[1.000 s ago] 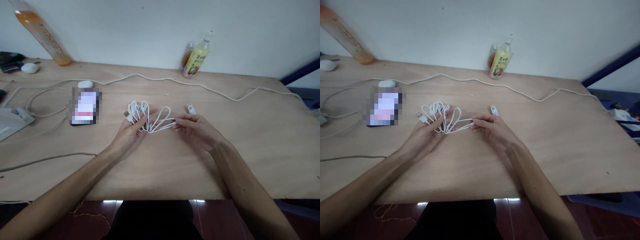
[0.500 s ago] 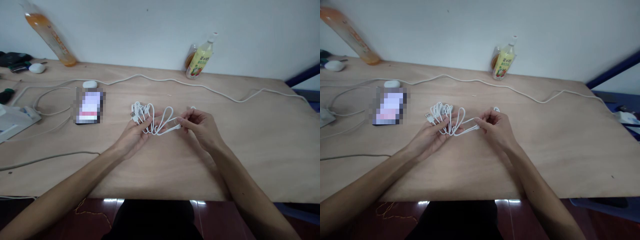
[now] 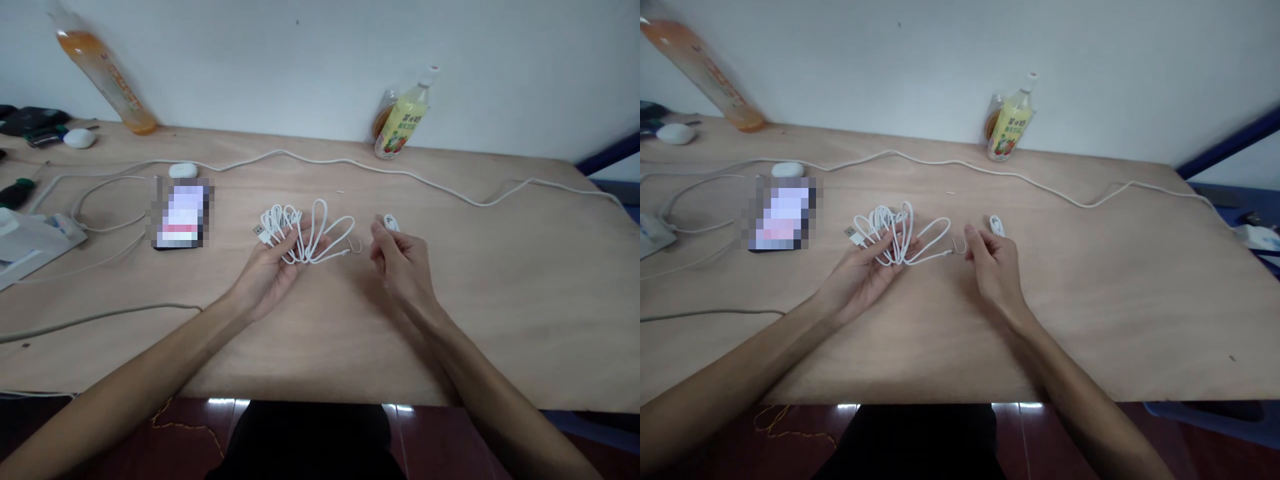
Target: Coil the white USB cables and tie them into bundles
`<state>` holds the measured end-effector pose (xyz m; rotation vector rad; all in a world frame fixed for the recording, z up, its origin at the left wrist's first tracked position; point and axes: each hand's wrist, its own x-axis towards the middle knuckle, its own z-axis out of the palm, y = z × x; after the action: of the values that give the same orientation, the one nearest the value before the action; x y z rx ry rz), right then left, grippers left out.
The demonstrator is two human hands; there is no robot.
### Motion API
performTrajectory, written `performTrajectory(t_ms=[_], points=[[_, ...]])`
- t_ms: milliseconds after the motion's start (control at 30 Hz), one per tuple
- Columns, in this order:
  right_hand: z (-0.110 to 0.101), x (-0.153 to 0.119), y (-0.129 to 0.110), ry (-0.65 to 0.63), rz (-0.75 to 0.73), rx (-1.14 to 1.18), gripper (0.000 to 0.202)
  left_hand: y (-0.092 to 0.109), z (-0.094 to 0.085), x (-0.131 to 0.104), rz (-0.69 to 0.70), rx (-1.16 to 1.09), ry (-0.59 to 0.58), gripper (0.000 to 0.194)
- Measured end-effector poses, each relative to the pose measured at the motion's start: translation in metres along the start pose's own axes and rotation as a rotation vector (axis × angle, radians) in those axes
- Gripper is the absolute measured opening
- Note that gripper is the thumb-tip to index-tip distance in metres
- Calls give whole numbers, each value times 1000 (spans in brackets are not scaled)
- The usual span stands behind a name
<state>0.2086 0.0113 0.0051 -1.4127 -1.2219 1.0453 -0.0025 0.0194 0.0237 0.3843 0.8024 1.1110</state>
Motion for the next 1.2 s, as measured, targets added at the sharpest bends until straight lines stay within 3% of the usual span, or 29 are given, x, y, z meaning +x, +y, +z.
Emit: performTrajectory(t_ms=[33,100,200,333,600,867,1000,1200], points=[[1,-2,-1,-91,77,-2,71,1,2,0,11,-17,11,38],[5,-6,-4,-396,267,67,71,2,4,-1,19,-35,25,37],[16,-12,-4,-532,325,243,65,1,6,-2,-18,-37,28,35],[30,-18,0,-432,298,417,56,-5,6,-4,-42,-45,8,33],[37,-17,2,-184,218,486,49,-7,1,-6,-17,39,-69,28],[36,-15,5,-162,206,507,43,-10,0,-9,-2,108,-110,34],[36,-15,6,-142,170,452,42,-11,-3,-8,17,143,-154,50],[36,-16,6,-126,105,366,36,-11,-5,-8,91,232,-159,54]])
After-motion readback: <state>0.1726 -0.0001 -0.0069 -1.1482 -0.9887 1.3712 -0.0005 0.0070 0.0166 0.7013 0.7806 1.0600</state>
